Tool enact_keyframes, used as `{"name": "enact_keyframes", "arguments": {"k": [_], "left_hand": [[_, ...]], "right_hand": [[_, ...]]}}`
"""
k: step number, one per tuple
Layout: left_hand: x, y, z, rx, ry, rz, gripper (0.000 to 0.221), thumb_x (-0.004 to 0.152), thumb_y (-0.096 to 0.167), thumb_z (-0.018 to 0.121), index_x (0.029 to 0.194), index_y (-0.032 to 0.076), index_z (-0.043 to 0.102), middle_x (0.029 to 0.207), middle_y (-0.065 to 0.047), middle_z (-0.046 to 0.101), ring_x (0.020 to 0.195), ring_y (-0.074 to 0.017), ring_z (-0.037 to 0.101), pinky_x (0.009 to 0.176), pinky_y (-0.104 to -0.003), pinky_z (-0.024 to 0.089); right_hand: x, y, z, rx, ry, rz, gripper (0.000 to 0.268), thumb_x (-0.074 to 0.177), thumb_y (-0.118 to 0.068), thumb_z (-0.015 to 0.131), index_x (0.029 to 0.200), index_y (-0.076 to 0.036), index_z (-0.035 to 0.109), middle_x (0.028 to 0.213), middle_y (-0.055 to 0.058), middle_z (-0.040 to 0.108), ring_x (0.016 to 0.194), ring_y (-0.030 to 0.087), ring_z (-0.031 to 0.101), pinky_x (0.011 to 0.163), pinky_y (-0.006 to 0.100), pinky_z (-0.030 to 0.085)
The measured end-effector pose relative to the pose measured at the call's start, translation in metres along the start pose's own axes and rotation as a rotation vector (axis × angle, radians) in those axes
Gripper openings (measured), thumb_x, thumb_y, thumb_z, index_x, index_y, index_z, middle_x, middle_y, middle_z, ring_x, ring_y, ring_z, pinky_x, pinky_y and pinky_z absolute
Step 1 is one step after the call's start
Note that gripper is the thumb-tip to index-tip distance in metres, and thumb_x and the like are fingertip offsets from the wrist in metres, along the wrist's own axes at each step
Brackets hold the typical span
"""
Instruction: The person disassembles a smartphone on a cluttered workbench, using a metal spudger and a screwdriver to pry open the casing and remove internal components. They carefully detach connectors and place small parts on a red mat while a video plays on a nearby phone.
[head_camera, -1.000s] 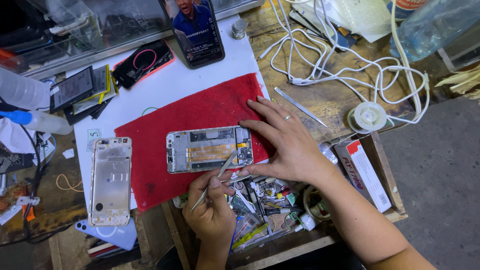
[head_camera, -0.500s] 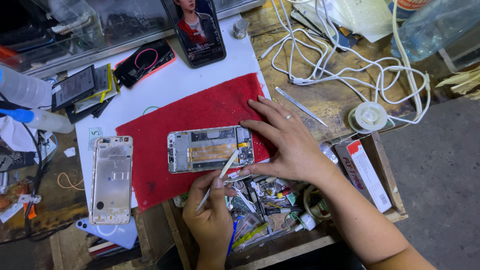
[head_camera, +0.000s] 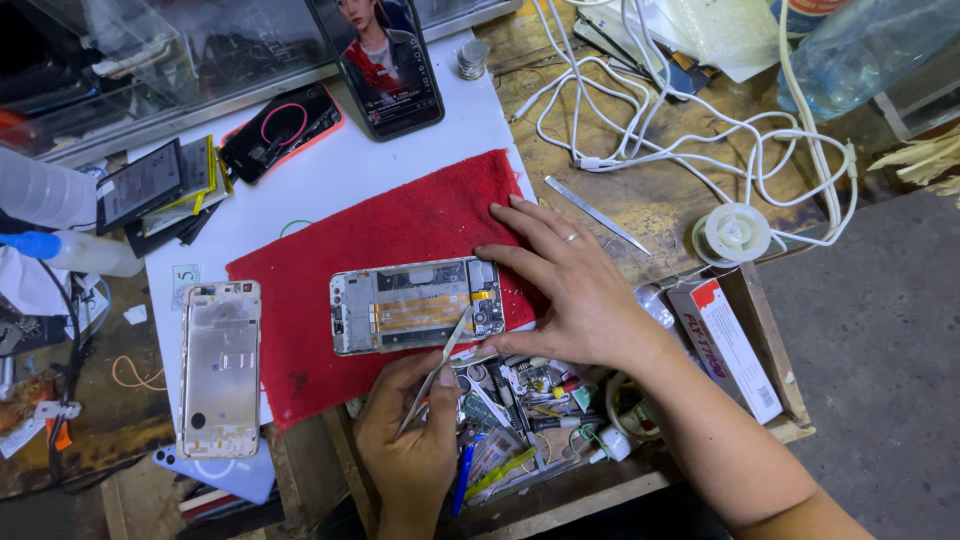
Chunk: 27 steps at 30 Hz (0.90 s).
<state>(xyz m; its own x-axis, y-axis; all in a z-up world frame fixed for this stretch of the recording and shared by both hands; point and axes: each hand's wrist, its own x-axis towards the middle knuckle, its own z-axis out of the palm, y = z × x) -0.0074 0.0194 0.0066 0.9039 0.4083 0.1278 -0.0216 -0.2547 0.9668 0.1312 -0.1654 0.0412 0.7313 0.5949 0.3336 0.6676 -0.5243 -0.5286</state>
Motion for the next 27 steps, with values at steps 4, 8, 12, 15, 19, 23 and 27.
{"name": "enact_keyframes", "arguments": {"k": [4,8,12,15,19,23,27], "left_hand": [[0.005,0.001,-0.004,-0.037,-0.033,-0.078,0.018,0.091,-0.001,0.069,0.108,-0.005,0.069,0.1,-0.013,0.074,0.087,-0.0148,0.074,0.075,-0.026,0.062],[0.009,0.002,-0.008,0.014,-0.068,-0.036,0.017,0.091,0.0,0.07,0.108,-0.004,0.07,0.098,-0.012,0.076,0.086,-0.0146,0.076,0.074,-0.026,0.061],[0.011,0.0,-0.009,-0.009,-0.083,-0.04,0.017,0.092,0.001,0.07,0.108,-0.004,0.07,0.097,-0.012,0.076,0.085,-0.0142,0.075,0.073,-0.025,0.061],[0.011,-0.003,-0.011,-0.034,-0.09,-0.066,0.018,0.091,0.001,0.071,0.108,-0.004,0.07,0.095,-0.012,0.076,0.081,-0.0131,0.075,0.07,-0.025,0.061],[0.01,-0.01,-0.015,-0.046,-0.102,-0.071,0.019,0.09,0.0,0.072,0.109,-0.004,0.07,0.093,-0.011,0.078,0.079,-0.0124,0.075,0.068,-0.024,0.06],[0.009,-0.017,-0.016,-0.045,-0.081,-0.094,0.021,0.087,-0.002,0.073,0.108,-0.004,0.071,0.094,-0.013,0.078,0.076,-0.013,0.074,0.067,-0.024,0.06],[0.008,-0.024,-0.017,-0.044,-0.088,0.021,0.021,0.088,-0.004,0.071,0.109,-0.004,0.069,0.101,-0.016,0.076,0.086,-0.0155,0.075,0.074,-0.026,0.061]], "right_hand": [[-0.002,0.002,0.0,0.002,0.0,-0.002,0.087,0.066,-0.06,0.086,0.134,-0.01,0.064,0.155,0.018,0.048,0.146,0.041,0.042,0.116,0.055,0.034],[0.0,0.001,-0.001,0.001,0.004,0.002,0.086,0.066,-0.062,0.086,0.132,-0.01,0.064,0.154,0.018,0.049,0.146,0.041,0.042,0.116,0.055,0.035],[0.0,-0.001,-0.001,0.005,0.009,0.006,0.087,0.067,-0.063,0.085,0.132,-0.01,0.064,0.155,0.019,0.048,0.146,0.041,0.042,0.116,0.055,0.035],[0.002,-0.001,-0.001,-0.002,0.01,0.007,0.087,0.067,-0.063,0.085,0.132,-0.01,0.064,0.154,0.019,0.049,0.145,0.041,0.043,0.115,0.056,0.035],[0.003,-0.001,-0.001,-0.001,-0.003,0.023,0.088,0.066,-0.065,0.085,0.131,-0.01,0.064,0.153,0.019,0.049,0.144,0.041,0.043,0.115,0.056,0.035],[0.005,-0.002,-0.002,-0.001,-0.012,0.031,0.088,0.066,-0.065,0.085,0.132,-0.009,0.064,0.154,0.019,0.049,0.145,0.041,0.043,0.115,0.056,0.036],[0.007,-0.003,-0.002,0.005,-0.025,0.049,0.088,0.066,-0.065,0.085,0.131,-0.009,0.065,0.154,0.018,0.049,0.145,0.041,0.043,0.115,0.056,0.036]]}}
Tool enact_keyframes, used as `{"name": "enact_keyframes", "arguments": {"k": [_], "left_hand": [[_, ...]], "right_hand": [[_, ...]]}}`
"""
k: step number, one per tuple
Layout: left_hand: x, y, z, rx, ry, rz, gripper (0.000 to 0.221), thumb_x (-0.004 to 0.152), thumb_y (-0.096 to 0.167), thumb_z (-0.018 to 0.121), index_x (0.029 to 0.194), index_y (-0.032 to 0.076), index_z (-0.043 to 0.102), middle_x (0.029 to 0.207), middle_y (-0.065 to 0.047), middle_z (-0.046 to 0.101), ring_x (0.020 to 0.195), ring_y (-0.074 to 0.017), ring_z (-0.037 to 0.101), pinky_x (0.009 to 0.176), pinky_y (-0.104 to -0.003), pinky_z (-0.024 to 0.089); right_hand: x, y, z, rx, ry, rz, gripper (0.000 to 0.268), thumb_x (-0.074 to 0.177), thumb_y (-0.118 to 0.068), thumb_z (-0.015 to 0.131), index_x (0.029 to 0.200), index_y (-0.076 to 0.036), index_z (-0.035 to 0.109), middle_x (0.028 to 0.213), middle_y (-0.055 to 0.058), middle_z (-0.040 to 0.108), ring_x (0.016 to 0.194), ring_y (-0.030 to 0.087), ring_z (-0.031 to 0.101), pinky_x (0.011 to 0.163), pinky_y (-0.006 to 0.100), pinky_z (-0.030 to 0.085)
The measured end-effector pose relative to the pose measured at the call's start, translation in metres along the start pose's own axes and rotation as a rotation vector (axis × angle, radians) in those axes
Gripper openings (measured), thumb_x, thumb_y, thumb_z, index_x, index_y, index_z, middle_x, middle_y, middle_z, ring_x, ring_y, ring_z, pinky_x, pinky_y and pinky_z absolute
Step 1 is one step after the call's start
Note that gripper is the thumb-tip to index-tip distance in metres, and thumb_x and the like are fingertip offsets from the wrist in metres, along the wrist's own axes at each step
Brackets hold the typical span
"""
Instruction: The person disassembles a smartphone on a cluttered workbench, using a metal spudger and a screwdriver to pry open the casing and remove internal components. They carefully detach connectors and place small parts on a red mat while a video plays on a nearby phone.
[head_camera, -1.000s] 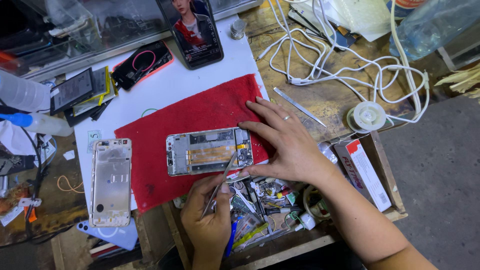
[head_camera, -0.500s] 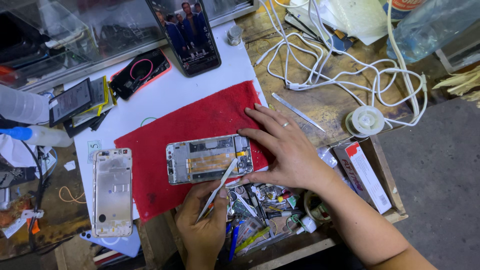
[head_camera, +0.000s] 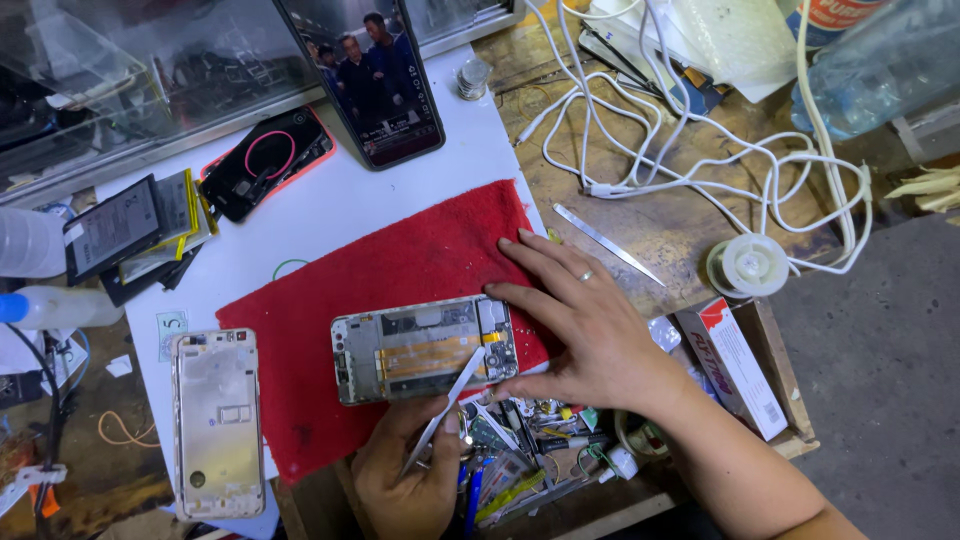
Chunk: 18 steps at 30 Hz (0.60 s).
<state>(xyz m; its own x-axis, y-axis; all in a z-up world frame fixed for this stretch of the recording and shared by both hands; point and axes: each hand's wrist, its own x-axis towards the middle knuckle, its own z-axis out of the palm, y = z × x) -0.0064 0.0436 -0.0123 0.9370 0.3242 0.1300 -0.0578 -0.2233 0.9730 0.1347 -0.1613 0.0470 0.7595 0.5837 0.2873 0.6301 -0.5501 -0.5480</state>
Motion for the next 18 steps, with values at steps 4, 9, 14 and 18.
{"name": "enact_keyframes", "arguments": {"k": [4,9,14,18], "left_hand": [[-0.001,-0.007,-0.002,0.003,-0.015,0.012,0.021,0.086,-0.005,0.071,0.106,-0.003,0.069,0.105,-0.019,0.076,0.085,-0.0162,0.078,0.068,-0.026,0.064],[-0.007,-0.015,-0.004,0.032,-0.055,-0.117,0.021,0.082,-0.005,0.073,0.102,0.0,0.071,0.099,-0.021,0.079,0.074,-0.0183,0.082,0.062,-0.03,0.064],[-0.007,-0.025,-0.009,0.061,-0.125,0.09,0.02,0.09,0.0,0.07,0.109,0.002,0.067,0.106,-0.023,0.076,0.106,-0.0305,0.08,0.088,-0.04,0.068],[-0.011,-0.032,-0.012,0.135,-0.146,0.071,0.023,0.087,0.004,0.073,0.108,0.002,0.068,0.106,-0.025,0.075,0.105,-0.0337,0.079,0.087,-0.043,0.067]], "right_hand": [[0.004,0.001,0.0,0.002,-0.014,0.013,0.088,0.066,-0.065,0.084,0.131,-0.01,0.065,0.153,0.018,0.049,0.145,0.04,0.044,0.116,0.056,0.036],[0.006,0.0,0.0,-0.002,-0.049,0.042,0.087,0.066,-0.065,0.083,0.13,-0.01,0.065,0.153,0.018,0.049,0.144,0.041,0.044,0.115,0.056,0.036],[0.008,0.002,0.0,0.013,-0.064,0.054,0.085,0.067,-0.065,0.083,0.131,-0.011,0.065,0.153,0.018,0.049,0.145,0.04,0.043,0.115,0.056,0.036],[0.008,0.002,0.0,0.007,-0.081,0.068,0.085,0.066,-0.066,0.083,0.129,-0.011,0.066,0.153,0.018,0.049,0.145,0.04,0.043,0.115,0.057,0.035]]}}
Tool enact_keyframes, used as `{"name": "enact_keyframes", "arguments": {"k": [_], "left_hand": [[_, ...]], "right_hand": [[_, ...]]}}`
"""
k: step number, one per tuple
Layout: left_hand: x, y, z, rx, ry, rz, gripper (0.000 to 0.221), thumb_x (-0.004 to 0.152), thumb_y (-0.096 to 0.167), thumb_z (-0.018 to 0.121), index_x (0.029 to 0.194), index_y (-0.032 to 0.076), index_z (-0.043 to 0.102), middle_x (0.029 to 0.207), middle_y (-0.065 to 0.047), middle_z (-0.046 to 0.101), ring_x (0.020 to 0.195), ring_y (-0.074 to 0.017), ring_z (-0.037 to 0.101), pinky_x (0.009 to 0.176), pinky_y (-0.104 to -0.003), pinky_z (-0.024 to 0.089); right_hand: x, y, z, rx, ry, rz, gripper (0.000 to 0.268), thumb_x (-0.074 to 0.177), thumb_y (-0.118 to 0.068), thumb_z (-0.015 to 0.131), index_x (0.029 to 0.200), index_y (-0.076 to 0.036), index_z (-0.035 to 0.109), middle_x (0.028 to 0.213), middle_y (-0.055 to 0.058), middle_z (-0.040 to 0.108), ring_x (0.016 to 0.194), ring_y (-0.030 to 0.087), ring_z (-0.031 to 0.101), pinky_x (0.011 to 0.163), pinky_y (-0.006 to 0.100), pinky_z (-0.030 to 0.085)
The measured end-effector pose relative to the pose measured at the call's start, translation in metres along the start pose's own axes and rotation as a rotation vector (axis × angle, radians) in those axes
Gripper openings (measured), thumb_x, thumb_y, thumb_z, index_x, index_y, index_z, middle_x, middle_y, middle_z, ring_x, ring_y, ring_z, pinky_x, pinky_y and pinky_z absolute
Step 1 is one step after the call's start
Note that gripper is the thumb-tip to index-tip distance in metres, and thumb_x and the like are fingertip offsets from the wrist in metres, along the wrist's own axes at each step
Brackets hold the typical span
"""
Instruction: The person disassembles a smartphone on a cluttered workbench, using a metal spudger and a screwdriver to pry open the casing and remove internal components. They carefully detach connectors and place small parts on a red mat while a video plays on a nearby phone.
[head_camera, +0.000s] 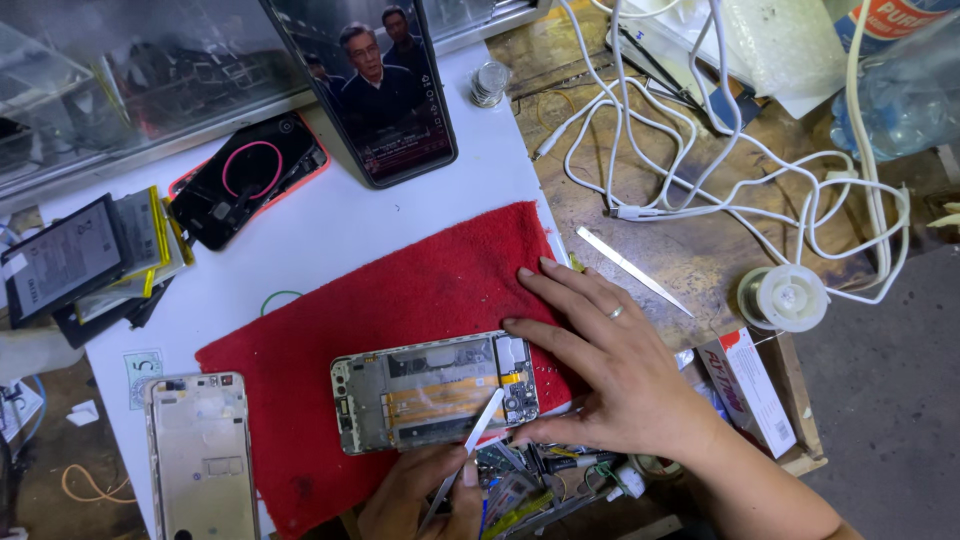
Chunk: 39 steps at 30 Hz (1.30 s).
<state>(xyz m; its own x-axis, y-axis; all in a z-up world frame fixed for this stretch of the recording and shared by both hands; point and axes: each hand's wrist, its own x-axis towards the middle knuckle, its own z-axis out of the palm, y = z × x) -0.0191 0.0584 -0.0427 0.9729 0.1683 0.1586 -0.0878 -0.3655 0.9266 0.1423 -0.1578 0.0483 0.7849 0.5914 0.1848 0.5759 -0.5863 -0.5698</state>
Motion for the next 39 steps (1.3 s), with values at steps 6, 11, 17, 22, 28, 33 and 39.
{"name": "enact_keyframes", "arguments": {"k": [6,11,17,22,28,33,39], "left_hand": [[-0.009,-0.009,-0.002,0.077,-0.051,-0.045,0.025,0.084,0.006,0.075,0.108,0.003,0.069,0.106,-0.024,0.076,0.105,-0.0351,0.079,0.085,-0.044,0.062],[-0.009,-0.009,0.0,0.028,-0.03,-0.026,0.026,0.086,0.004,0.072,0.111,0.002,0.066,0.11,-0.026,0.074,0.107,-0.0365,0.078,0.085,-0.044,0.063],[-0.003,-0.002,0.0,-0.014,-0.021,-0.038,0.025,0.088,0.002,0.071,0.112,0.003,0.064,0.108,-0.025,0.075,0.107,-0.0357,0.078,0.084,-0.042,0.064],[0.0,0.004,0.002,-0.084,0.028,0.022,0.021,0.094,0.002,0.07,0.114,0.004,0.065,0.107,-0.024,0.076,0.106,-0.033,0.079,0.09,-0.043,0.067],[0.002,0.014,0.003,-0.173,0.062,-0.269,0.018,0.087,-0.004,0.071,0.105,0.0,0.072,0.1,-0.023,0.079,0.085,-0.0248,0.085,0.062,-0.032,0.066],[0.008,0.018,0.004,-0.243,0.077,-0.235,0.018,0.087,-0.009,0.069,0.103,-0.002,0.071,0.105,-0.025,0.076,0.087,-0.0245,0.082,0.06,-0.031,0.065],[0.011,0.023,0.001,-0.23,0.069,-0.227,0.016,0.084,-0.01,0.069,0.099,-0.002,0.071,0.099,-0.022,0.077,0.079,-0.0214,0.082,0.059,-0.029,0.064]], "right_hand": [[0.0,0.001,0.001,0.017,-0.017,0.012,0.086,0.066,-0.066,0.082,0.13,-0.011,0.066,0.153,0.018,0.049,0.145,0.04,0.043,0.115,0.057,0.035],[-0.001,0.002,0.002,0.018,-0.003,0.014,0.086,0.065,-0.067,0.082,0.129,-0.011,0.066,0.153,0.017,0.049,0.146,0.04,0.043,0.115,0.057,0.035],[-0.002,0.002,0.001,0.006,0.004,0.005,0.086,0.066,-0.067,0.082,0.13,-0.011,0.066,0.153,0.018,0.049,0.145,0.04,0.043,0.115,0.057,0.035],[-0.002,0.002,0.002,0.003,0.022,-0.003,0.087,0.066,-0.068,0.082,0.13,-0.011,0.066,0.153,0.017,0.05,0.145,0.04,0.044,0.115,0.057,0.035],[-0.003,0.002,0.001,0.001,0.021,-0.003,0.087,0.066,-0.068,0.081,0.129,-0.011,0.066,0.153,0.017,0.05,0.144,0.04,0.043,0.114,0.058,0.035],[-0.003,0.003,0.002,0.005,0.026,-0.014,0.086,0.067,-0.067,0.081,0.13,-0.011,0.066,0.153,0.017,0.049,0.145,0.04,0.044,0.114,0.057,0.035],[-0.003,0.002,0.001,0.002,0.042,-0.024,0.086,0.066,-0.067,0.082,0.129,-0.01,0.067,0.152,0.017,0.05,0.144,0.039,0.044,0.114,0.056,0.036]]}}
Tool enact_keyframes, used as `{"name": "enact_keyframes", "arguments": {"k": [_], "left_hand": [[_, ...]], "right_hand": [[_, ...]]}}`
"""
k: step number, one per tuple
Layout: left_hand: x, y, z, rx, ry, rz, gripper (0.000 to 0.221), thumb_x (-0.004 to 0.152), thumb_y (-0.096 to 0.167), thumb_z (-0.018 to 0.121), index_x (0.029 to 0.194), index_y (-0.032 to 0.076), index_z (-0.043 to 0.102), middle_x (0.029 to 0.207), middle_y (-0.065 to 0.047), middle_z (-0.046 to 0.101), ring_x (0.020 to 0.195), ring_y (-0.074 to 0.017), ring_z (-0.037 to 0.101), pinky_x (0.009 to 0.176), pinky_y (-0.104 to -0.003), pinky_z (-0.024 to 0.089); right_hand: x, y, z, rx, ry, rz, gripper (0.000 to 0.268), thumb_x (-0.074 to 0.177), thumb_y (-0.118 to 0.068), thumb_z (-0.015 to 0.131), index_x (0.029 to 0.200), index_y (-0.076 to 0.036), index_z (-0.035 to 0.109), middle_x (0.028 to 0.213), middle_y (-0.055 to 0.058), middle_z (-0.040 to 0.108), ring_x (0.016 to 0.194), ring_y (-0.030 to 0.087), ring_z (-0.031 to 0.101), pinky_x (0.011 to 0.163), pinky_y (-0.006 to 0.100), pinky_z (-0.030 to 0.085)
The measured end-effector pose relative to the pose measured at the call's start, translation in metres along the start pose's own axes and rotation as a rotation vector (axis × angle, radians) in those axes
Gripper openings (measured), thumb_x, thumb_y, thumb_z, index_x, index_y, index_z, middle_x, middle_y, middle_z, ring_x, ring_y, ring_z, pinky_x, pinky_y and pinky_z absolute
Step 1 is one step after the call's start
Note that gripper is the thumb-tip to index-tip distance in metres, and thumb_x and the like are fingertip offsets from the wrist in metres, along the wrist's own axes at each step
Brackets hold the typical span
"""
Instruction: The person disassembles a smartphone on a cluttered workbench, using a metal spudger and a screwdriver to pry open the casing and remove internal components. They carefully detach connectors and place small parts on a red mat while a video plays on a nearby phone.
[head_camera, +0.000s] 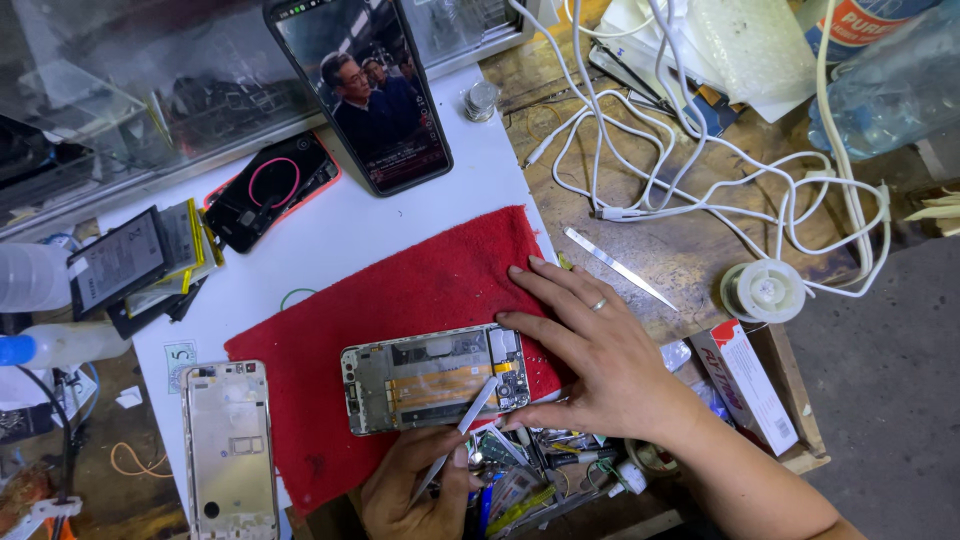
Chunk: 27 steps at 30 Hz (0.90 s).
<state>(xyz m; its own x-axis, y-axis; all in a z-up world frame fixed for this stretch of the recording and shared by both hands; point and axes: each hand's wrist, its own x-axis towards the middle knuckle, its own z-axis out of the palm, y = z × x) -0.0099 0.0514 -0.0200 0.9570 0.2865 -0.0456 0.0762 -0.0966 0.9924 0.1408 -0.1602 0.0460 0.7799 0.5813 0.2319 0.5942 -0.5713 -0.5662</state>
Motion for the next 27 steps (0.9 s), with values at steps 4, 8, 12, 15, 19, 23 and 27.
{"name": "enact_keyframes", "arguments": {"k": [4,8,12,15,19,23,27], "left_hand": [[0.001,0.004,-0.002,0.005,-0.004,0.024,0.015,0.085,-0.009,0.069,0.098,-0.003,0.072,0.1,-0.022,0.077,0.08,-0.0214,0.082,0.061,-0.03,0.065],[0.001,0.013,-0.003,0.038,0.005,0.021,0.016,0.088,-0.006,0.066,0.103,-0.005,0.073,0.109,-0.023,0.076,0.078,-0.0208,0.081,0.061,-0.03,0.064],[0.001,0.021,-0.009,0.121,-0.019,-0.006,0.022,0.087,-0.002,0.067,0.108,-0.006,0.074,0.111,-0.024,0.075,0.093,-0.0243,0.08,0.074,-0.033,0.066],[-0.006,0.021,-0.01,0.123,-0.005,0.026,0.025,0.09,0.0,0.065,0.113,-0.007,0.073,0.114,-0.024,0.074,0.103,-0.0257,0.076,0.087,-0.035,0.062],[-0.017,0.012,-0.009,-0.025,0.106,-0.178,0.028,0.093,0.0,0.058,0.115,-0.006,0.074,0.109,-0.02,0.077,0.077,-0.018,0.074,0.071,-0.031,0.062],[-0.023,0.002,-0.006,-0.084,0.206,-0.316,0.026,0.093,0.0,0.062,0.116,-0.007,0.07,0.099,-0.019,0.079,0.07,-0.0158,0.07,0.067,-0.031,0.06],[-0.031,0.0,-0.005,-0.077,0.222,-0.321,0.028,0.09,0.001,0.064,0.118,-0.005,0.068,0.097,-0.015,0.079,0.069,-0.0146,0.07,0.064,-0.03,0.059]], "right_hand": [[0.0,0.0,0.0,0.005,0.014,-0.01,0.087,0.065,-0.068,0.082,0.127,-0.01,0.067,0.152,0.017,0.05,0.143,0.04,0.044,0.113,0.056,0.036],[-0.002,0.0,-0.001,0.006,0.031,-0.016,0.087,0.065,-0.068,0.083,0.127,-0.01,0.067,0.152,0.017,0.05,0.143,0.039,0.045,0.114,0.056,0.036],[-0.002,-0.001,-0.001,-0.004,0.045,-0.024,0.088,0.064,-0.068,0.083,0.127,-0.01,0.067,0.151,0.017,0.051,0.143,0.039,0.045,0.113,0.057,0.035],[-0.003,-0.001,0.0,0.001,0.054,-0.031,0.087,0.063,-0.067,0.084,0.126,-0.01,0.066,0.152,0.016,0.05,0.143,0.039,0.045,0.114,0.057,0.035],[-0.005,-0.001,-0.001,0.02,0.051,-0.028,0.087,0.06,-0.065,0.086,0.124,-0.01,0.066,0.153,0.016,0.049,0.144,0.039,0.044,0.115,0.056,0.034],[-0.006,-0.002,-0.001,0.022,0.052,-0.036,0.088,0.056,-0.064,0.088,0.121,-0.01,0.065,0.152,0.016,0.049,0.143,0.039,0.043,0.116,0.056,0.031],[-0.007,-0.003,-0.002,0.045,0.057,-0.038,0.087,0.054,-0.063,0.089,0.118,-0.01,0.064,0.151,0.017,0.049,0.143,0.039,0.042,0.115,0.056,0.031]]}}
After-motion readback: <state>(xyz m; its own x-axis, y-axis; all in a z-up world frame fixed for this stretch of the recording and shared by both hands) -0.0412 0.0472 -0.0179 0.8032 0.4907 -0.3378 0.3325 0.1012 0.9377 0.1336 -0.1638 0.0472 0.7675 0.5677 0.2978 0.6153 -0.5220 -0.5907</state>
